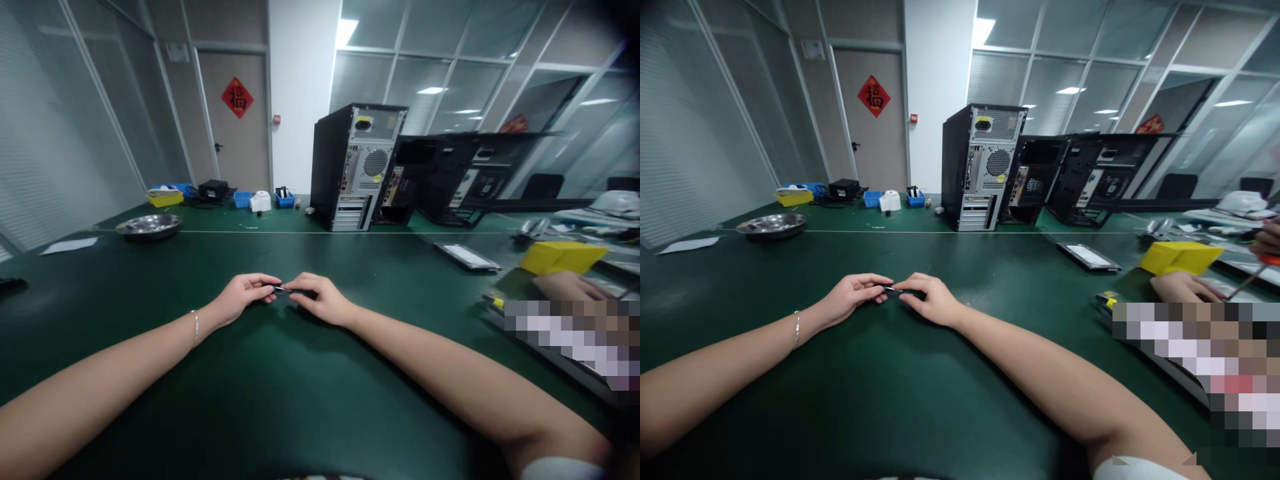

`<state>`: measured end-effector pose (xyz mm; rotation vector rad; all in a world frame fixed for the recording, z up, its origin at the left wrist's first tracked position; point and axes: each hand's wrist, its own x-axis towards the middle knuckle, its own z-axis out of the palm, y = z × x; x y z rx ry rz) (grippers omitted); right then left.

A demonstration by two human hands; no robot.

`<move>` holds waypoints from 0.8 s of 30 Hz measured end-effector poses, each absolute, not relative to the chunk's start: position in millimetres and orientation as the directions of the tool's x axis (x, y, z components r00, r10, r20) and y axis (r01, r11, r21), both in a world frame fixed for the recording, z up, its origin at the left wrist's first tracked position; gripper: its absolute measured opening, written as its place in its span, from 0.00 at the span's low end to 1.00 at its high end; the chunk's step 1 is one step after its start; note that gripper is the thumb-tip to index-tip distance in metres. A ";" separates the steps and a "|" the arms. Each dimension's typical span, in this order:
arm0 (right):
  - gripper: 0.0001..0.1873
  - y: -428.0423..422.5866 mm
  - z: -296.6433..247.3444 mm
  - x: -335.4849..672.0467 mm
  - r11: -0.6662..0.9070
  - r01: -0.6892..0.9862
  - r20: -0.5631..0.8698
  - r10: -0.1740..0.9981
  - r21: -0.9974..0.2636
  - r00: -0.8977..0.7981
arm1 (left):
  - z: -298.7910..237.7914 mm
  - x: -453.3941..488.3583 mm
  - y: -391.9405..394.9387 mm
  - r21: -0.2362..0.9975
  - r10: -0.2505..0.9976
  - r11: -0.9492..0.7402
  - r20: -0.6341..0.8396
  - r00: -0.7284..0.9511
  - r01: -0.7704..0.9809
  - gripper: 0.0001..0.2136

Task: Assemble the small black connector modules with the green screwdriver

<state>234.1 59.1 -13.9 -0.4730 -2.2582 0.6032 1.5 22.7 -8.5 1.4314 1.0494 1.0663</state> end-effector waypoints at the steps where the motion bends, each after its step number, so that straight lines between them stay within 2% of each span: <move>1: 0.13 59.3 -14.1 234.2 0.820 0.145 0.563 0.497 -0.554 -0.660 | -8.5 1.3 22.8 0.993 0.969 -0.097 0.080 0.234 0.063 0.17; 15: 0.13 58.9 -16.0 232.6 0.819 0.208 0.565 0.530 -0.535 -0.633 | -7.3 7.0 21.2 0.990 0.981 -0.141 0.137 0.134 0.017 0.16; 24: 0.12 60.2 -16.2 233.7 0.805 0.151 0.553 0.516 -0.574 -0.654 | -8.9 3.4 22.9 0.994 0.978 -0.104 0.097 0.187 0.029 0.16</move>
